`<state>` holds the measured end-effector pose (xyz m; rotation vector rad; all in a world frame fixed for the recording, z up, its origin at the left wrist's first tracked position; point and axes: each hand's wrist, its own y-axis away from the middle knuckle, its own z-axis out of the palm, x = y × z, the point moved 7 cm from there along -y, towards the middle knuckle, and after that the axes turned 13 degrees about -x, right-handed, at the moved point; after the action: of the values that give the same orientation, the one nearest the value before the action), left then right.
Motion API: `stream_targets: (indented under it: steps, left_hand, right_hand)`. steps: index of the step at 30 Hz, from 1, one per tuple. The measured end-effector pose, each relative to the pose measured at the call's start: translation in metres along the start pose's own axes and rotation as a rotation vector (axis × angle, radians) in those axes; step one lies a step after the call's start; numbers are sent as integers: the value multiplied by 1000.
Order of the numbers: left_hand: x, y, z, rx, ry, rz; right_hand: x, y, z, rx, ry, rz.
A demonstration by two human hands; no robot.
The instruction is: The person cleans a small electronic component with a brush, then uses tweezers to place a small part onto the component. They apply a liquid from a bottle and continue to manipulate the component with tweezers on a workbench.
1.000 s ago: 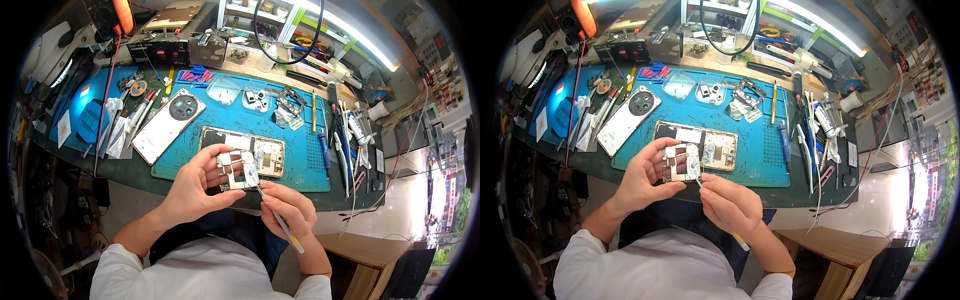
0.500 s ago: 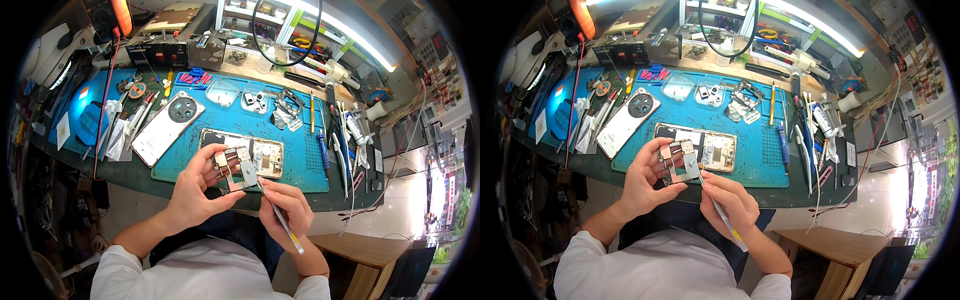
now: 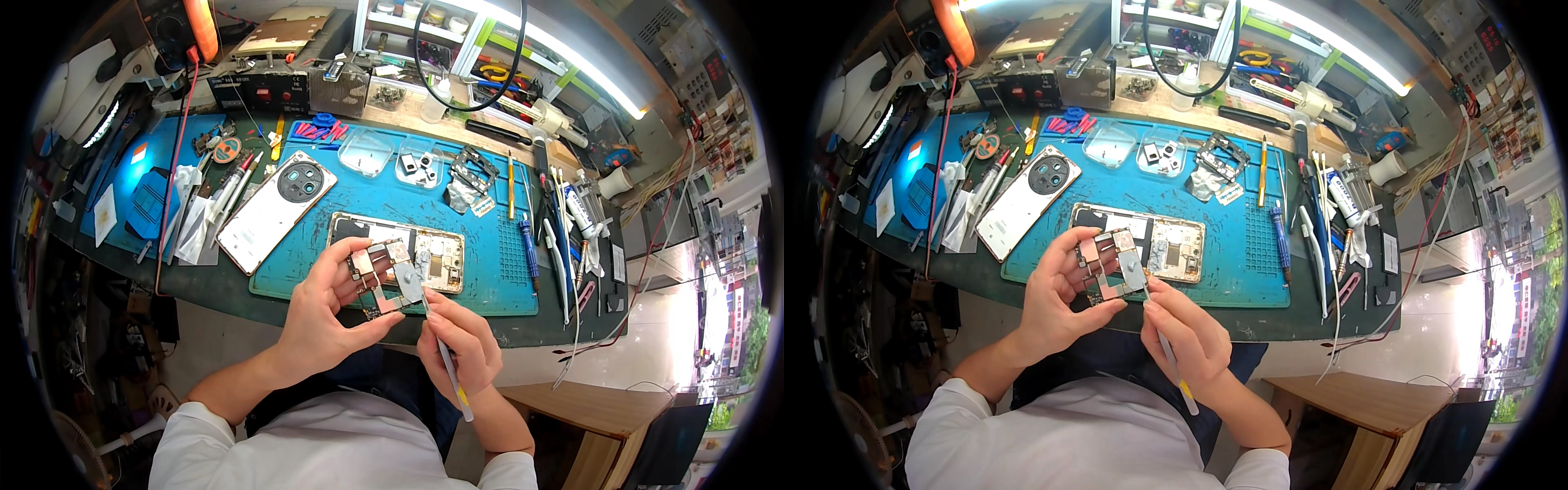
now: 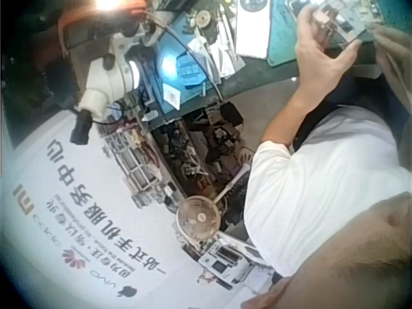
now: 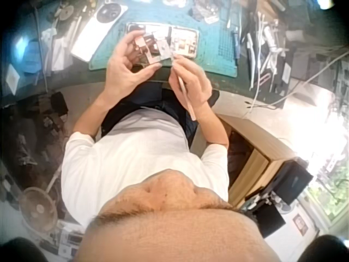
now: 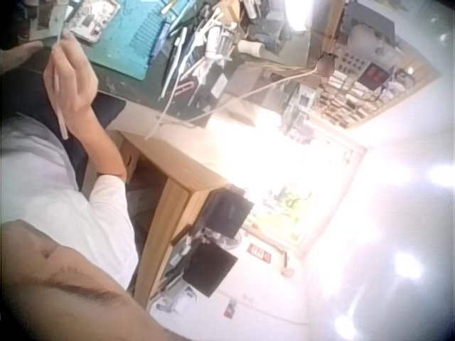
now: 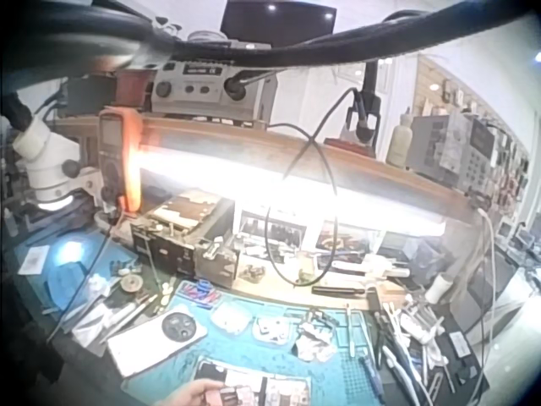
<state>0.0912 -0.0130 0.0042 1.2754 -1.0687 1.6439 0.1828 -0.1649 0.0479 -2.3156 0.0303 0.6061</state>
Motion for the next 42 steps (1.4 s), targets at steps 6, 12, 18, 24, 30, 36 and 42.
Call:
stream_targets:
  steps: [6, 12, 18, 24, 30, 36, 42]
  left_hand:
    - [1, 0, 0, 9, 28, 10]
    - [1, 0, -1, 15, 48, 17]
    - [-1, 0, -2, 4, 84, 6]
    - [-1, 2, -2, -5, 69, 16]
    - [0, 1, -2, -20, 94, 3]
    - [0, 2, -2, 8, 34, 46]
    - [1, 2, -1, 72, -45, 65]
  right_hand:
    - [2, 0, 2, 19, -56, 88]
    - [-2, 0, 6, 9, 21, -18]
    - [-3, 2, 7, 60, 41, -72]
    - [0, 5, 8, 77, -24, -33]
    - [-1, 5, 9, 79, 22, -81]
    - [10, -1, 0, 54, -163, 85]
    - [12, 4, -1, 82, -208, 99]
